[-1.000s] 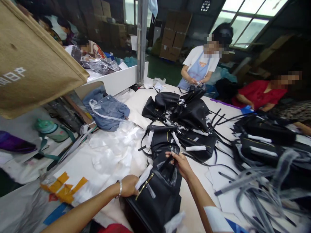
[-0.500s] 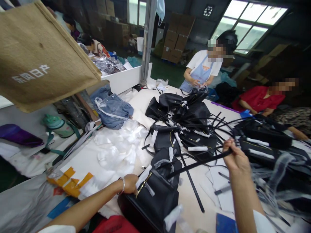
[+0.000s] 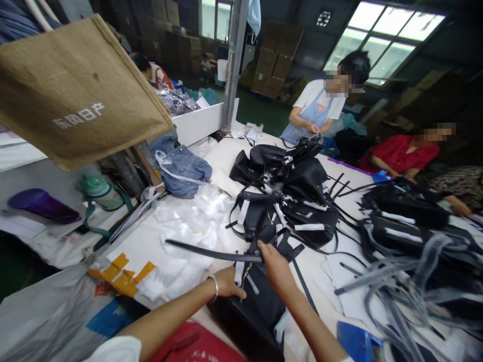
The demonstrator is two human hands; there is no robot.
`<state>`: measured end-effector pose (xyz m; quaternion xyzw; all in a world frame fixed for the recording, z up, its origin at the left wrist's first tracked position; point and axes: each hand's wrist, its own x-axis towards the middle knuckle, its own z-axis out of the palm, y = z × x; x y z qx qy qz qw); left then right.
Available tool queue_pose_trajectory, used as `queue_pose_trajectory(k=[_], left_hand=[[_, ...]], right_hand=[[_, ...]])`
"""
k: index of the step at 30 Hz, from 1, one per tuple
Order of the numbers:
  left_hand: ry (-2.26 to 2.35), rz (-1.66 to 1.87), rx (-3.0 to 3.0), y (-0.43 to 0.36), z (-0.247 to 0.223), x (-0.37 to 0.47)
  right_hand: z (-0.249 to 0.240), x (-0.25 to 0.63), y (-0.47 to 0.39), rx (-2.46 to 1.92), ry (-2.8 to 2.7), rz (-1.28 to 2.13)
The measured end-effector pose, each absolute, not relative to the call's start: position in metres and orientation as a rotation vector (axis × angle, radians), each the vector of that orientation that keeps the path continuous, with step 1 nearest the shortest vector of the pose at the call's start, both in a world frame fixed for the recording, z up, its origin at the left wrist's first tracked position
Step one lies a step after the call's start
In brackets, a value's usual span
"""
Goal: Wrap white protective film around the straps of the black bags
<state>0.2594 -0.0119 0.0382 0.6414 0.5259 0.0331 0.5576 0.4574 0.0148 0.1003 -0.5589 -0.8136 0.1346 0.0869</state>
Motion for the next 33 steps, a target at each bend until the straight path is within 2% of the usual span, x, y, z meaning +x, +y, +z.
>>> queue_pose_trajectory(k=[3,5,9,11,17,21,25,29,33], left_hand=[[1.099,0.191,1.45,-0.032,0.057,0.229],[1.058,0.278,1.456,-0.041,0.076,0.21],[1.123,0.569,1.563,-0.026,0.109,0.194],[1.082,0.574,1.614,-0.006,0.112,0.199],[0.723,0.087,1.222,0.024,0.09,0.205],[0.739,0.077,1.023,0.009,0.077,0.178],[0.898,0.173,0.906,-0.014,0.053,0.162],[0.949,0.297,0.789,-0.025,0.037,0.177],[0.956,0.314,0.731,-0.02,0.04,0.205]], right_hand=[[0.056,0.444,-0.014,-1.715,-2.748,0.311],[0.046,0.447,-0.023,-1.729,-2.815,0.253],[0.064,0.442,-0.021,-1.672,-2.796,0.181],[0.081,0.427,-0.016,-1.588,-2.78,0.168],[0.109,0.378,-0.005,-1.502,-2.697,0.225],[0.106,0.377,-0.039,-1.626,-2.498,0.274],[0.081,0.386,-0.099,-1.824,-2.349,0.412],[0.048,0.399,-0.126,-2.005,-2.366,0.445],[0.038,0.429,-0.123,-2.049,-2.334,0.393]])
